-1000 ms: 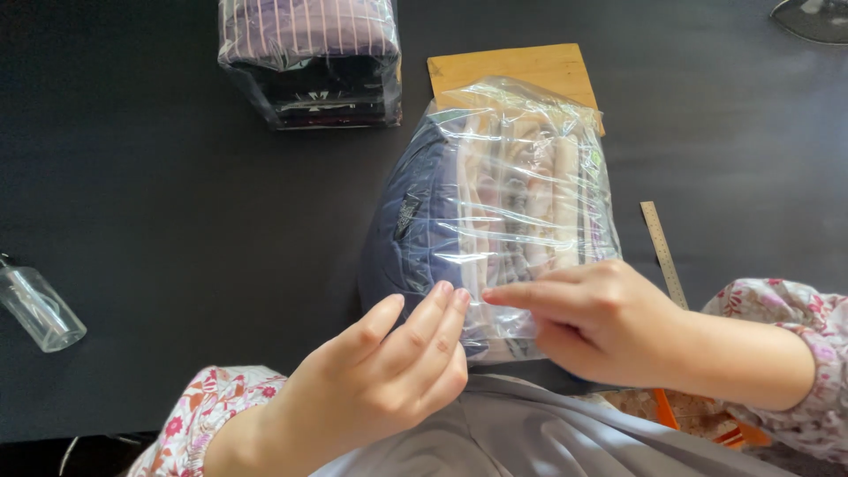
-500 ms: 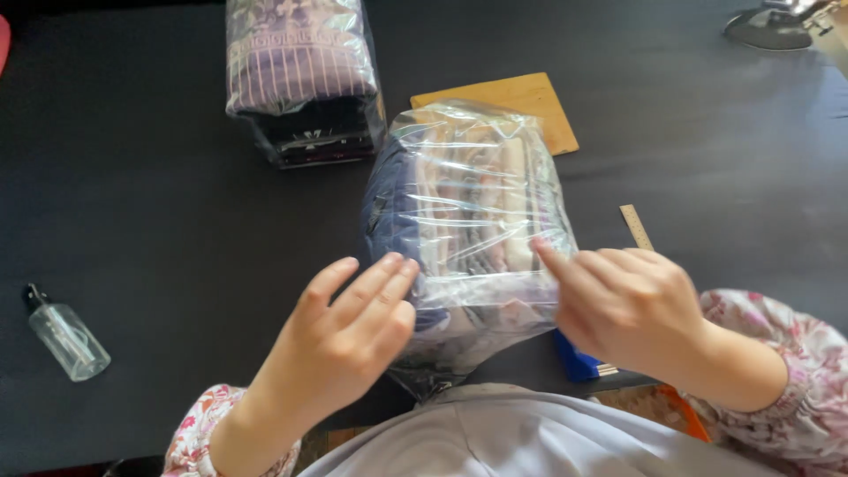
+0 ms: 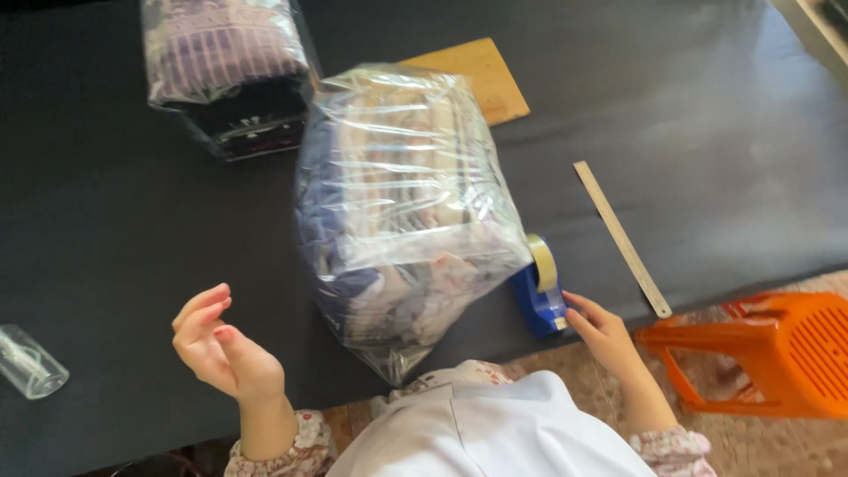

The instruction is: The person packages stacks of folded clothes into a clear plastic bag and secures it using tape and a ruler to smooth and measure the package.

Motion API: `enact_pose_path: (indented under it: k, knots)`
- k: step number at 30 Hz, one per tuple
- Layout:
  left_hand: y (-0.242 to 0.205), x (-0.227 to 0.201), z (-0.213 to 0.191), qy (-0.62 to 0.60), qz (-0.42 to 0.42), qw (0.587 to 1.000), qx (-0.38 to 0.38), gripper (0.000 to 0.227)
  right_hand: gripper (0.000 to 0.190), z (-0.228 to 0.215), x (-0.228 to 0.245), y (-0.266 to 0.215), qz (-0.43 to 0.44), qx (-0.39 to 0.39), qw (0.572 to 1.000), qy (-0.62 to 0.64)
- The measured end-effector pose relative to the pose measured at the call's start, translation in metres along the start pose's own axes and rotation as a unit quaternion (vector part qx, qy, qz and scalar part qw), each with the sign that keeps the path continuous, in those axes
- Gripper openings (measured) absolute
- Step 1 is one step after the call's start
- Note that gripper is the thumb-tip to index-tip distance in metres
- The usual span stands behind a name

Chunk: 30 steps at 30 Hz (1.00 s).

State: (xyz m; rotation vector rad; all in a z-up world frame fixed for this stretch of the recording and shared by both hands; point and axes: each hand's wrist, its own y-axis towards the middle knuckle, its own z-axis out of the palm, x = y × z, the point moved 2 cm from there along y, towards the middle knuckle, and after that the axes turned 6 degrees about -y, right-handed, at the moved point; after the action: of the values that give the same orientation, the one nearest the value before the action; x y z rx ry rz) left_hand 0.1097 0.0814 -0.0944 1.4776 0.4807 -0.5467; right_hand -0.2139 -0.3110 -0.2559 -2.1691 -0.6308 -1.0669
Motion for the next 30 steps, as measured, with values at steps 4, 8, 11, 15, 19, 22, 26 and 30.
enact_pose_path:
  k: [4,8,11,15,19,22,26,30]
  knots:
    - [-0.016,0.003,-0.001,-0.002,-0.024,1.0,-0.019,0.03,0.037,-0.009,0.03,-0.013,-0.071,-0.008,0.997,0.001]
    - [-0.01,-0.005,0.001,0.03,-0.002,0.999,0.012,0.032,0.032,-0.021,0.039,-0.012,0.02,0.055,0.998,-0.024]
    - [0.005,-0.014,0.003,0.012,0.013,1.0,0.02,0.033,0.032,-0.02,0.036,-0.005,0.066,0.089,0.994,0.011]
    - [0.009,-0.022,0.003,0.0,0.021,0.999,0.034,0.031,0.031,-0.018,0.029,-0.003,0.107,0.094,0.984,0.107]
    - [-0.002,-0.008,-0.011,0.034,0.012,0.997,0.065,0.033,0.03,-0.02,0.01,-0.005,0.12,0.088,0.978,0.146]
    - [-0.003,-0.007,-0.009,0.02,0.032,0.999,0.024,0.03,0.027,-0.017,-0.008,-0.009,0.068,0.098,0.98,0.158]
    - [-0.004,-0.011,-0.012,0.046,0.043,0.997,0.039,0.028,0.022,-0.009,-0.021,-0.016,-0.017,0.11,0.975,0.19]
    - [-0.008,-0.011,-0.008,0.05,0.01,0.998,0.032,0.026,0.018,-0.003,-0.022,-0.025,-0.05,0.1,0.97,0.215]
